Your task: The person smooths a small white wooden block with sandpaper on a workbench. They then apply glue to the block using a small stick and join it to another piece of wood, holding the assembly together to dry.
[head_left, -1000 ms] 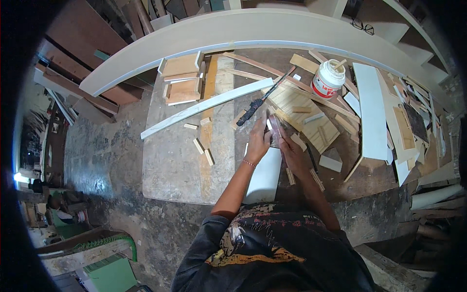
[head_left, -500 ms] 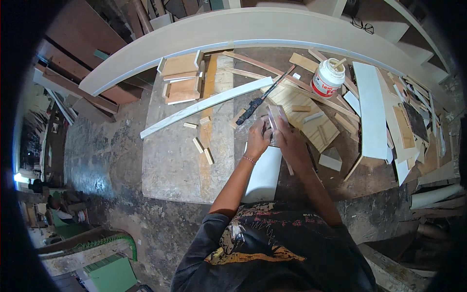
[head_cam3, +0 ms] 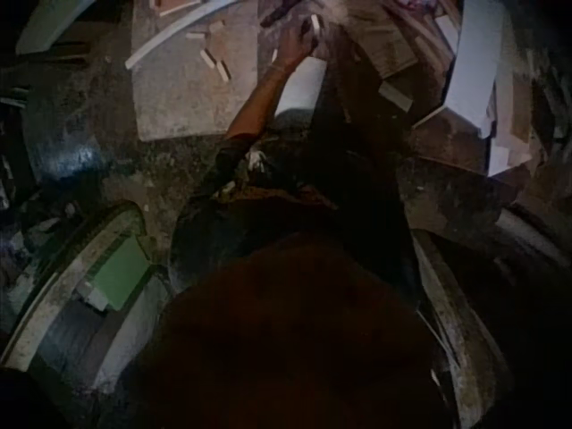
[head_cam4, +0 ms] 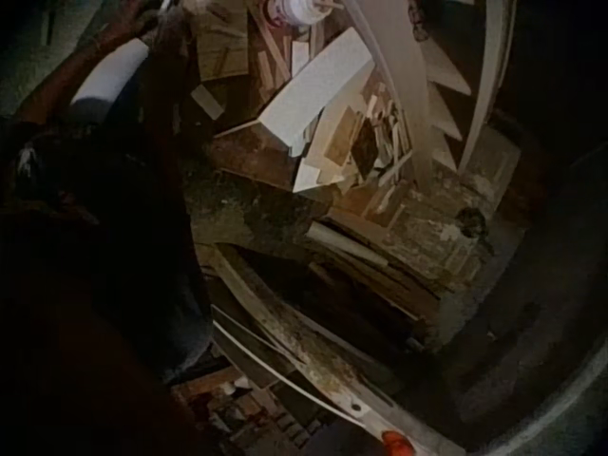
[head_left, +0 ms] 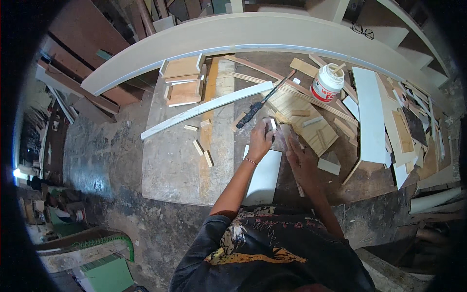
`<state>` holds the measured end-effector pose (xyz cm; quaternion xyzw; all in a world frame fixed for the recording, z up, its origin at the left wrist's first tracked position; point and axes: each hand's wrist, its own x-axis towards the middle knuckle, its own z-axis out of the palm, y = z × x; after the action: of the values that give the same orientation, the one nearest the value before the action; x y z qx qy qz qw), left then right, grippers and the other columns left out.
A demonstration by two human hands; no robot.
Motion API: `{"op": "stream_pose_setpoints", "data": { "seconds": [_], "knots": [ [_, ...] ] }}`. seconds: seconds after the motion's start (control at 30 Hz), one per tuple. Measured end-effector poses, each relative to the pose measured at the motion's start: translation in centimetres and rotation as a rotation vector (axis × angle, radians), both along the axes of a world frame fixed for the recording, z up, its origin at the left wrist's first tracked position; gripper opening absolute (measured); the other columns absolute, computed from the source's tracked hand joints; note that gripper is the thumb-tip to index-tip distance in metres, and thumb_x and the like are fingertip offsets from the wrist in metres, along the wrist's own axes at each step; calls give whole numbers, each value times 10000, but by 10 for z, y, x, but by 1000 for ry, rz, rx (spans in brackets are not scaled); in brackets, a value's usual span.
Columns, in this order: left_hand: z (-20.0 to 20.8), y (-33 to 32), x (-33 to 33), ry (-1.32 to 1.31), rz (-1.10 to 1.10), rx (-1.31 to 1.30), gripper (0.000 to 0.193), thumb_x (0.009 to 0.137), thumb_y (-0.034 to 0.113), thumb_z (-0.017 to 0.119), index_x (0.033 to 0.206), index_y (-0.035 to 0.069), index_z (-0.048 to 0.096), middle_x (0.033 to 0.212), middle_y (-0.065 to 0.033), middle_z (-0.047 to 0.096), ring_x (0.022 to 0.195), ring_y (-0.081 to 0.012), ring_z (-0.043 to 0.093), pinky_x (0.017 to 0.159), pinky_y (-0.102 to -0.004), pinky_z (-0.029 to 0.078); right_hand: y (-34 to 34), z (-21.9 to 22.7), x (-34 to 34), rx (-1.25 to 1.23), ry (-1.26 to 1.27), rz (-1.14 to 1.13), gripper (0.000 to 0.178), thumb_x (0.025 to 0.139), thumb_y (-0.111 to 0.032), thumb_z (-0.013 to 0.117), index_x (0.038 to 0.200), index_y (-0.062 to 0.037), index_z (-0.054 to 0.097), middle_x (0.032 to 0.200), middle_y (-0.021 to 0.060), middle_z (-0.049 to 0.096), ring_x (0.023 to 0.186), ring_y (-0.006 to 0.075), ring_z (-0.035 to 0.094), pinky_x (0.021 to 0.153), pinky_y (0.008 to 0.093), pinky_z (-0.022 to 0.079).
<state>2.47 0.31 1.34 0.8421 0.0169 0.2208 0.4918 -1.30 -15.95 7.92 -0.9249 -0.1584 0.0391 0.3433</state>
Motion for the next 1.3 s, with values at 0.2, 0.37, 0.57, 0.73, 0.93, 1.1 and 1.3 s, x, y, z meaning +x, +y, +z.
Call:
{"op": "stream_pose_setpoints", "data": {
  "seconds": [0.2,0.37,0.57,0.73,0.93,1.1,1.3],
  "knots": [
    [3,-2,-3,-47,-67,22,318,661,8,539,968,7,457,884,-208,494,847,-372,495,747,-395,397,13,3,1,-151,-127,-37,413,795,-247,515,1199,-187,455,810,220,487,735,318,504,661,398,417],
    [-7,-1,3,5,-35,-29,294,676,12,521,964,-1,464,860,-199,484,826,-368,494,739,-390,399,31,-11,20,-174,-302,-12,469,786,-272,514,1235,-201,401,864,225,465,762,353,528,656,420,441],
    [-1,-6,4,15,2,-20,277,665,-8,510,940,-8,473,823,-187,473,743,-354,495,669,-394,404,55,-1,51,-279,-107,-82,487,784,-294,520,1244,-218,379,873,218,454,735,341,544,632,414,454],
    [-9,-8,5,-56,39,-72,252,671,-4,522,918,-7,474,788,-177,461,701,-343,490,644,-384,401,36,-5,17,-285,-332,-50,479,787,-303,516,1242,-235,385,855,208,454,770,350,530,641,422,445],
    [-6,-4,5,41,79,-71,271,657,26,558,915,-7,480,778,-156,465,631,-295,475,591,-364,392,2,21,-14,-171,53,30,465,793,-289,510,1238,-218,395,850,220,468,790,360,510,691,437,416],
    [-3,-7,2,-19,63,22,271,665,27,548,929,3,489,776,-152,469,636,-284,476,597,-368,392,6,14,-5,-155,-47,-7,452,802,-299,496,1235,-219,398,869,231,462,803,358,509,701,423,425],
    [4,-8,-1,-47,42,17,275,668,-4,523,940,4,490,798,-166,479,666,-305,483,620,-379,398,32,-7,32,-194,-229,-10,450,791,-302,505,1225,-231,408,885,224,460,765,363,538,656,416,451]
  ]
}}
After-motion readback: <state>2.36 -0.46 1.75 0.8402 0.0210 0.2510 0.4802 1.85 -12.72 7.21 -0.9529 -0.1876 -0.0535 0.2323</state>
